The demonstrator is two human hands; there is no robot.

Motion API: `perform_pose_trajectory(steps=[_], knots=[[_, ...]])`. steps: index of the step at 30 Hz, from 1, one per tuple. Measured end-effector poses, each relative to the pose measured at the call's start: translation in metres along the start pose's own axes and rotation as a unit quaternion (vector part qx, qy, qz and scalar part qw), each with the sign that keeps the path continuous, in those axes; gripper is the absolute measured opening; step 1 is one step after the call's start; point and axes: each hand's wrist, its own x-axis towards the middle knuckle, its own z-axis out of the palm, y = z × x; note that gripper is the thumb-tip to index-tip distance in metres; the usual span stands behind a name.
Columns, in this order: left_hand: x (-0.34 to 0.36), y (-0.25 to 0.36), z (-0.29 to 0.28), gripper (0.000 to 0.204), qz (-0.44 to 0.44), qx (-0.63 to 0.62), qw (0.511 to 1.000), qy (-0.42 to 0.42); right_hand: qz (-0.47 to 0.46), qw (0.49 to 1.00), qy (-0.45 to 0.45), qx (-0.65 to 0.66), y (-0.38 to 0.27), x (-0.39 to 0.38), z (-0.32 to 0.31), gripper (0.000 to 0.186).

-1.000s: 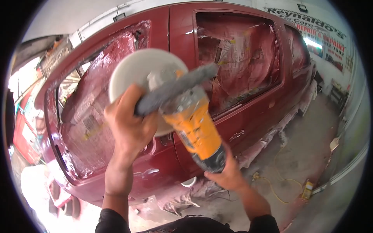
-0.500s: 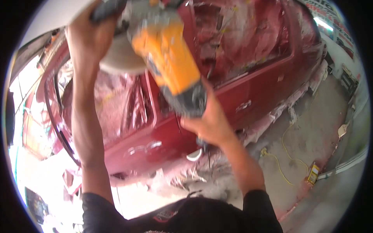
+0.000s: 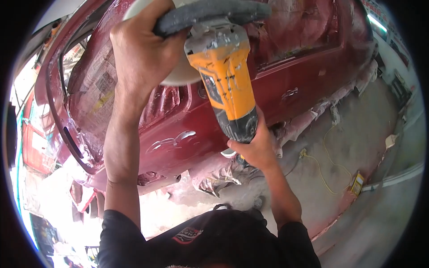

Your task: Polishing a red car door with an electric buffer.

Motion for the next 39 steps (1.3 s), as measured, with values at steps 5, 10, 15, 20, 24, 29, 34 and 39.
perform_pose_trajectory(steps=[5,10,15,20,24,29,34,39], knots=[[-0.042,0.000,-0.015,0.016,0.057,0.046,0.997,-0.030,0.031,0.999,0.018,0.020,0.021,-0.050,0.042,0.099],[-0.087,0.009,-0.030,0.025,0.050,0.010,0.997,-0.054,0.070,0.996,0.038,0.048,0.050,-0.095,0.078,0.100],[-0.122,0.014,-0.043,0.033,0.056,0.010,0.993,-0.103,0.074,0.989,0.048,0.115,0.066,-0.129,0.105,0.104],[-0.142,0.019,-0.049,0.035,0.078,0.009,0.988,-0.135,0.102,0.989,0.040,0.103,0.076,-0.161,0.122,0.107],[-0.150,0.026,-0.053,0.033,0.073,0.009,0.987,-0.145,0.124,0.982,0.035,0.135,0.085,-0.174,0.127,0.106],[-0.146,0.029,-0.049,0.035,0.060,0.019,0.988,-0.138,0.126,0.975,0.021,0.183,0.079,-0.171,0.120,0.104],[-0.120,0.029,-0.042,0.023,0.023,0.033,0.989,-0.144,0.092,0.984,0.008,0.152,0.061,-0.138,0.091,0.103],[-0.089,0.027,-0.032,0.024,0.014,0.060,0.993,-0.102,0.089,0.989,-0.024,0.113,0.041,-0.103,0.070,0.105]])
